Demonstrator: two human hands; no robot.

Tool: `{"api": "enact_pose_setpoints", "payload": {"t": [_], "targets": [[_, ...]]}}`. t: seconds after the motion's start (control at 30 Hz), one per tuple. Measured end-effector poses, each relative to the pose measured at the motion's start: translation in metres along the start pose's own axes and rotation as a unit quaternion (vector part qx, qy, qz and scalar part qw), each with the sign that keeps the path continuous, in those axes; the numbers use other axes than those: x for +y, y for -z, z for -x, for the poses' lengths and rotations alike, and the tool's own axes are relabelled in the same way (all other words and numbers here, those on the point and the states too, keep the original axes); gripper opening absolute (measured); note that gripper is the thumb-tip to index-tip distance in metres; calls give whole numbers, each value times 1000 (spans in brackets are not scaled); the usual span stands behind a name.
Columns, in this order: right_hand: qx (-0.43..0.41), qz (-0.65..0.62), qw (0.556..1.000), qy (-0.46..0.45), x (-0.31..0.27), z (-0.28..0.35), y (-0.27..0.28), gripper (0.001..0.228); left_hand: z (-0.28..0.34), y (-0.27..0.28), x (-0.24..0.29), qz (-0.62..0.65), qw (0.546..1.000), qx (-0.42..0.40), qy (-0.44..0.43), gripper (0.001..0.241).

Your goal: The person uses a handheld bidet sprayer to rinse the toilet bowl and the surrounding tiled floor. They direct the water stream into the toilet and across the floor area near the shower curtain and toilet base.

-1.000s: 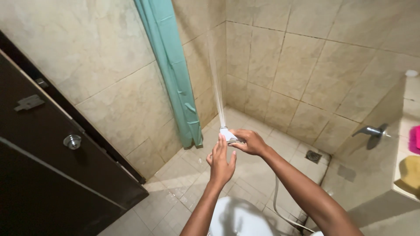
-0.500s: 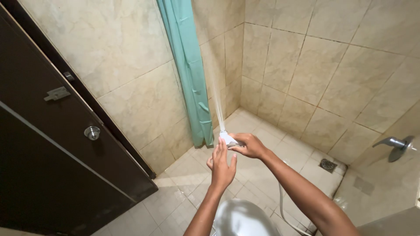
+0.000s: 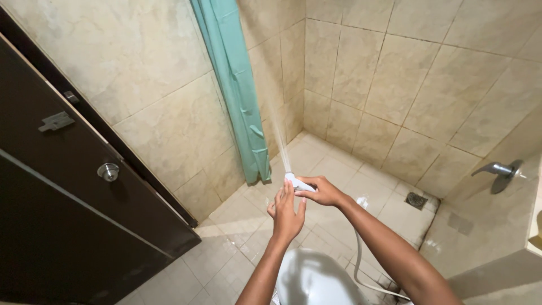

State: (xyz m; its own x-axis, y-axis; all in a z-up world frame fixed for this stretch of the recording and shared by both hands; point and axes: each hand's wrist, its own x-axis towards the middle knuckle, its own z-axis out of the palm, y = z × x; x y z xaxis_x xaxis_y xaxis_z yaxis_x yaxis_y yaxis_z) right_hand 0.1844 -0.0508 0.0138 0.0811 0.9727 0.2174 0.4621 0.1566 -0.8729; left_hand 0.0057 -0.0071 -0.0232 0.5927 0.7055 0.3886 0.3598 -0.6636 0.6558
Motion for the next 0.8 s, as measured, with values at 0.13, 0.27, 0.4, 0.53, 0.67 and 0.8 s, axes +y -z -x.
{"api": "enact_pose_setpoints", "payload": {"t": [0.13, 0.27, 0.4, 0.53, 0.67, 0.8], "targets": [[-1, 12, 1000, -25, 9, 5, -2, 49, 0, -4, 0, -4, 1000, -23, 19, 77], [-13, -2, 999, -49, 20, 11, -4, 44, 5, -8, -4, -1, 999, -31, 16, 75], [-35, -23, 996, -79, 28, 20, -8, 39, 10, -14, -8, -15, 999, -40, 13, 73], [-28, -55, 995, -74, 32, 28, -12, 43, 15, -16, -6, -13, 998, -54, 18, 73], [-28, -48, 992, -117, 35, 36, -13, 43, 19, -17, -3, -21, 997, -77, 24, 73], [-17, -44, 996, -81, 34, 42, -8, 40, 19, -20, 0, -19, 997, -74, 5, 75]]}}
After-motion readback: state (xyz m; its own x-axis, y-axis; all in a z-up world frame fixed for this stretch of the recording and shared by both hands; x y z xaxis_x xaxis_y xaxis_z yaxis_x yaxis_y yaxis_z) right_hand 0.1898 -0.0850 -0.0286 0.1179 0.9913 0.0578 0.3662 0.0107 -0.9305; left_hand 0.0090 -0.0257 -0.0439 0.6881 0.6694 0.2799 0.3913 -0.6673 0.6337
